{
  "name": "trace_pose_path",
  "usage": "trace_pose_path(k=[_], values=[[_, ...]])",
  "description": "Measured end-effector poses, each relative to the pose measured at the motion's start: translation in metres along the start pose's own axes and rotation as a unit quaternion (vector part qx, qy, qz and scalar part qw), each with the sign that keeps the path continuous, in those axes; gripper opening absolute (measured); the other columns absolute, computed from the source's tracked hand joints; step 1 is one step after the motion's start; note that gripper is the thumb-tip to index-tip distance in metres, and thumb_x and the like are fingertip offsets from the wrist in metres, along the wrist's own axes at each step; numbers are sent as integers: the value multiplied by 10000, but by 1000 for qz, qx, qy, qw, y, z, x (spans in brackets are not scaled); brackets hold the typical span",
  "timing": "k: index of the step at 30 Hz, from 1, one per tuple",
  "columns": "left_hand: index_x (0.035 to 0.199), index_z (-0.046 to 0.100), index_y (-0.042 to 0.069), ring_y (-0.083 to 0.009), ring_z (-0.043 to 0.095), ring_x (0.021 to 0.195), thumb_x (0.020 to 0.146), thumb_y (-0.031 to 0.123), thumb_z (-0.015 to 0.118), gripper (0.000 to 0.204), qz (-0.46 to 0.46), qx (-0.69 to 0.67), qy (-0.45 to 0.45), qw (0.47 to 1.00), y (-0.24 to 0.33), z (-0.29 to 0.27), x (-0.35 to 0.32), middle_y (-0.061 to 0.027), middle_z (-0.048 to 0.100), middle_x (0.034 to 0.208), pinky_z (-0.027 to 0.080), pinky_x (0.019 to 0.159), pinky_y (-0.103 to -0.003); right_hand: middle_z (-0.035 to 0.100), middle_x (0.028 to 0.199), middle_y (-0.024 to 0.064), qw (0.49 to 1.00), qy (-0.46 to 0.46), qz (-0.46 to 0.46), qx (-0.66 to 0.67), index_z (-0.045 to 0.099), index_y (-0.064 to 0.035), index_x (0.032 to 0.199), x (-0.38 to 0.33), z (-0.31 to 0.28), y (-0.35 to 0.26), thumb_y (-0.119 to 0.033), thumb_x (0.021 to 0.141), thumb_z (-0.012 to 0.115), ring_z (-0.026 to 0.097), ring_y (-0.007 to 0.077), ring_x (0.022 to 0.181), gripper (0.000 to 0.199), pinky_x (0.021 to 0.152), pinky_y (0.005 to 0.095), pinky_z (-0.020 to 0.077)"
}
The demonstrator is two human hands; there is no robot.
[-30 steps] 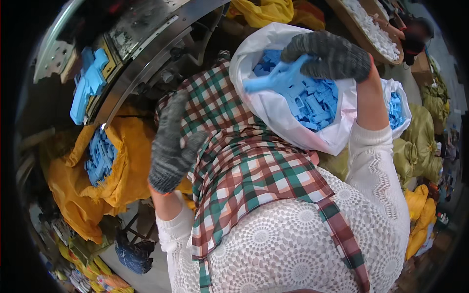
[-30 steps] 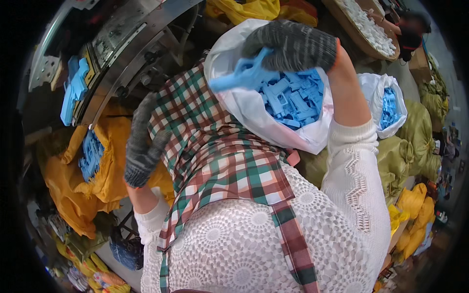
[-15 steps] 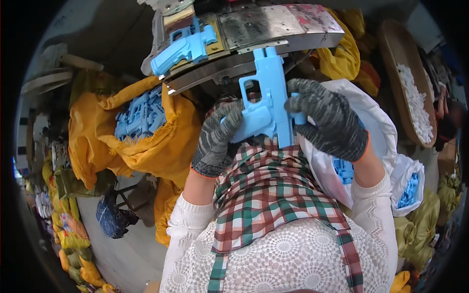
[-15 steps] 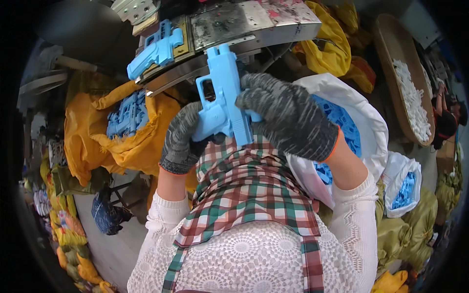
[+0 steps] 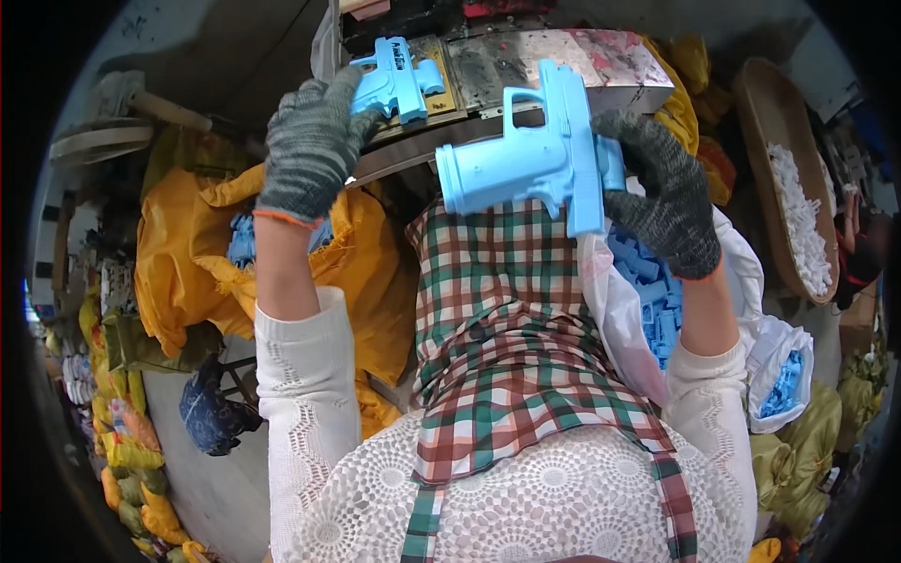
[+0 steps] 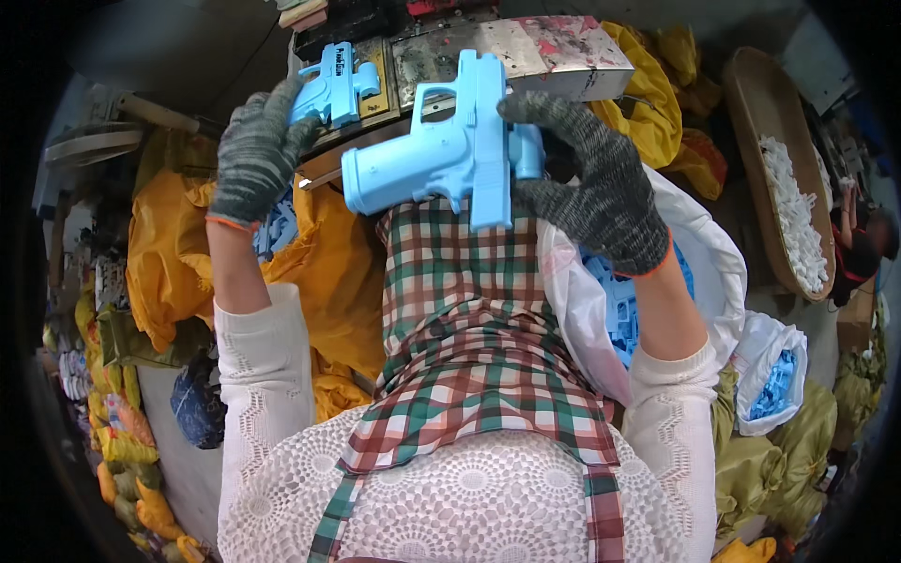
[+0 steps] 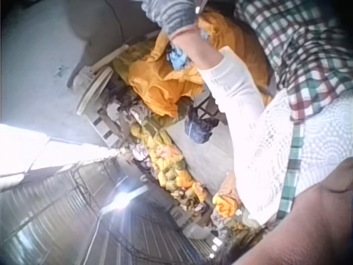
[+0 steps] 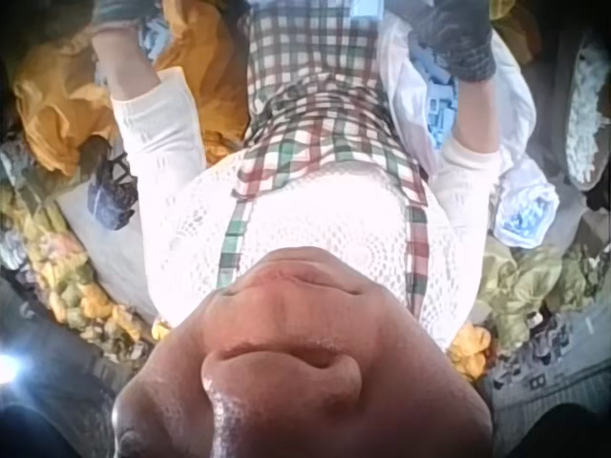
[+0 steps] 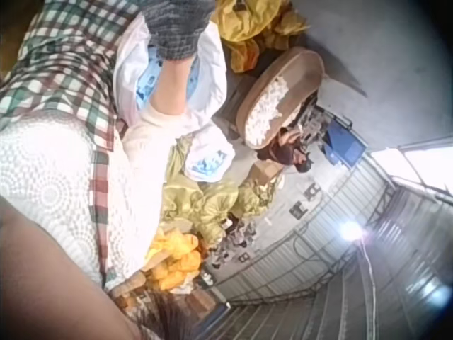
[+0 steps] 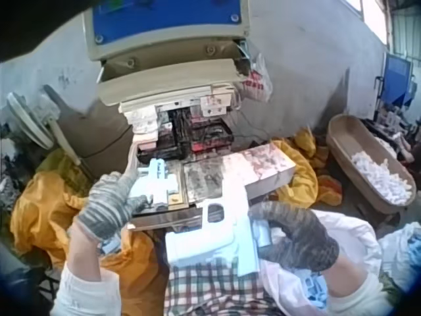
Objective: Assembling plastic toy guns at a workbench in a manufacturing facility.
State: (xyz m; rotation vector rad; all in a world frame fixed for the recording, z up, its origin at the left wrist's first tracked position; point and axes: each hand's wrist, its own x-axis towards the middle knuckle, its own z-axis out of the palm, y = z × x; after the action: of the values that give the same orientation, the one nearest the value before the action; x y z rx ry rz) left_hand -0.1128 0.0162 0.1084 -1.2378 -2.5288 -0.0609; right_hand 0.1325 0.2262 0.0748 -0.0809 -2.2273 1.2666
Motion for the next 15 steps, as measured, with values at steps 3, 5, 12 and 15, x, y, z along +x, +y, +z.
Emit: trace_pose_path(k=[3,5,12,15], values=[[1288,460,47,-327,535,980,815,217,644,534,89,-10,216,972,-9,30,-41,-175,565,1072,431,860,-410,621,1129,45,998,-18,-51,12,571,-111,1216,22,7,-2,-67,685,765,595,118,931,568,790,267,513],[1289,452,12,-340,531,991,809,183,652,548,50,-22,223,973,-8,41,-74,-186,561,1103,426,871,-418,624,1129,45,998,-34,-47,3,587,-108,1196,37,10,9,-78,704,753,600,132,956,520,811,279,516],[1358,340,-11,-394,416,1212,766,362,682,779,-233,166,116,951,-88,33,-146,-243,437,1311,304,1039,-451,552,1232,111,969,-135,-187,-90,606,-126,1171,117,68,34,-238,826,629,510,262,1156,363,997,370,404],[1358,353,9,-381,409,1221,745,339,701,779,-217,150,95,960,-84,27,-148,-225,432,1320,301,1044,-438,526,1263,127,943,-107,-251,-193,592,-129,1190,142,85,54,-274,866,559,491,289,1172,356,1016,390,373]])
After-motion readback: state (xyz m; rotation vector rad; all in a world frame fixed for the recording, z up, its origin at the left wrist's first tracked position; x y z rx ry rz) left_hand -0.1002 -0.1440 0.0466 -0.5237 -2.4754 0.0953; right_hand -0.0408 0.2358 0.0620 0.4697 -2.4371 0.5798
